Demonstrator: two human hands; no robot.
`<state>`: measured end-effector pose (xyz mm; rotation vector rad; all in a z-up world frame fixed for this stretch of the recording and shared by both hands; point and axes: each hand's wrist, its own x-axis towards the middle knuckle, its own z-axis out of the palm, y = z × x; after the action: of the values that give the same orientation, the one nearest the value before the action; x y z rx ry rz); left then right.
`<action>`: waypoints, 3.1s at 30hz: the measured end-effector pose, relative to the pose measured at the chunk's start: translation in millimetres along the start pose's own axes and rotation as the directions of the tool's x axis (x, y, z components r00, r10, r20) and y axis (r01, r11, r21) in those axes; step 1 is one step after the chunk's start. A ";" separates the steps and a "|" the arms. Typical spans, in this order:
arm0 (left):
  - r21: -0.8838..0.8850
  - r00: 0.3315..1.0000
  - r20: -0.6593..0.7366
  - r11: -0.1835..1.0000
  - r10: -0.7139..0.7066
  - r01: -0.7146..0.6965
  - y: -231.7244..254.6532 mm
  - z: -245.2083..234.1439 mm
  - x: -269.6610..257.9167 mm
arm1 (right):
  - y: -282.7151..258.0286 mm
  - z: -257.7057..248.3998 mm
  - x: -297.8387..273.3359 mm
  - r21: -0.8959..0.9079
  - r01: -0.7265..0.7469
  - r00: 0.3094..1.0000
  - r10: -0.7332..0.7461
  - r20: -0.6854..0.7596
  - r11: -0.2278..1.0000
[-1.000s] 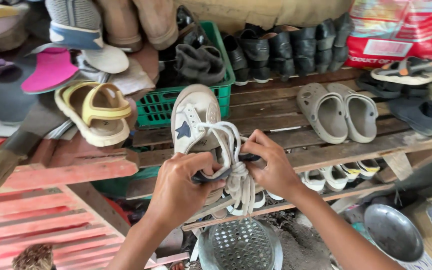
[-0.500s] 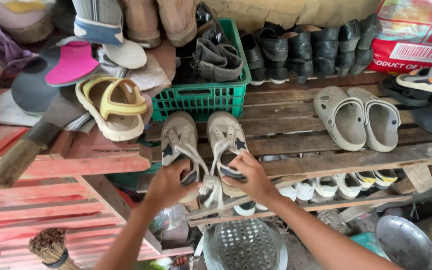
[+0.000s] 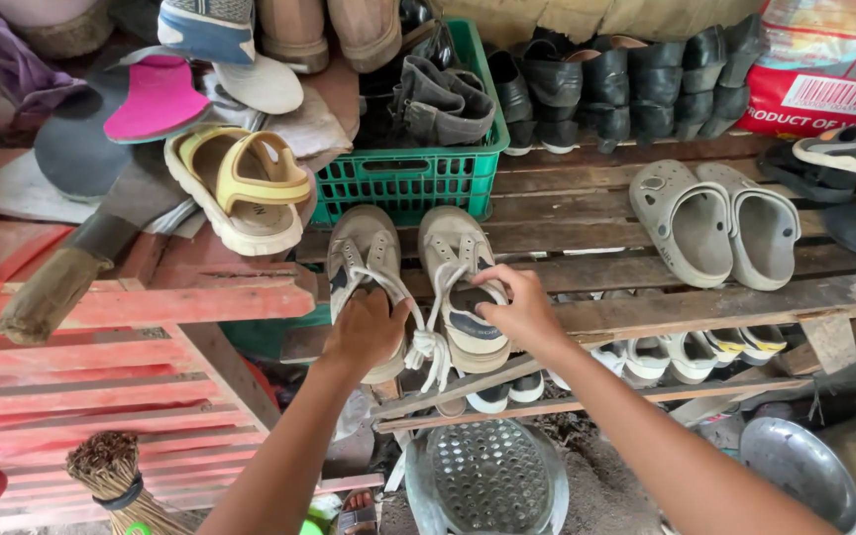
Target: Organizing and arranging various shoes and sandals on wooden shelves.
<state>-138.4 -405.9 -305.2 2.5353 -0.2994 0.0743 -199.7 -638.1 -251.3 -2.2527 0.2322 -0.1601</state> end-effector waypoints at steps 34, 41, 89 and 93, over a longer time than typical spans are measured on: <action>0.097 0.925 0.366 0.993 -0.099 0.068 15.7 -34.6 25.3 | -33.2 20.4 44.1 -0.392 0.213 0.963 -0.124 0.240 0.895; 0.293 0.921 0.378 0.956 -0.093 -0.024 30.4 -39.9 24.7 | -38.0 23.9 32.2 -0.454 0.192 0.981 -0.151 0.126 0.870; -0.967 0.968 -0.192 0.200 -0.160 -0.159 90.9 -137.2 -78.9 | -165.2 -7.3 -80.8 0.451 0.703 0.681 -0.703 -0.205 0.550; -0.966 0.996 -0.076 -0.249 0.035 -0.065 104.5 -144.5 -82.0 | -152.4 -18.4 -100.2 0.389 0.723 0.671 -0.713 -0.202 0.570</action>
<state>-240.5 -393.6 -137.9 0.7147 -0.2600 -0.1035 -283.8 -534.2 -125.7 -1.7498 -0.6913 -0.6125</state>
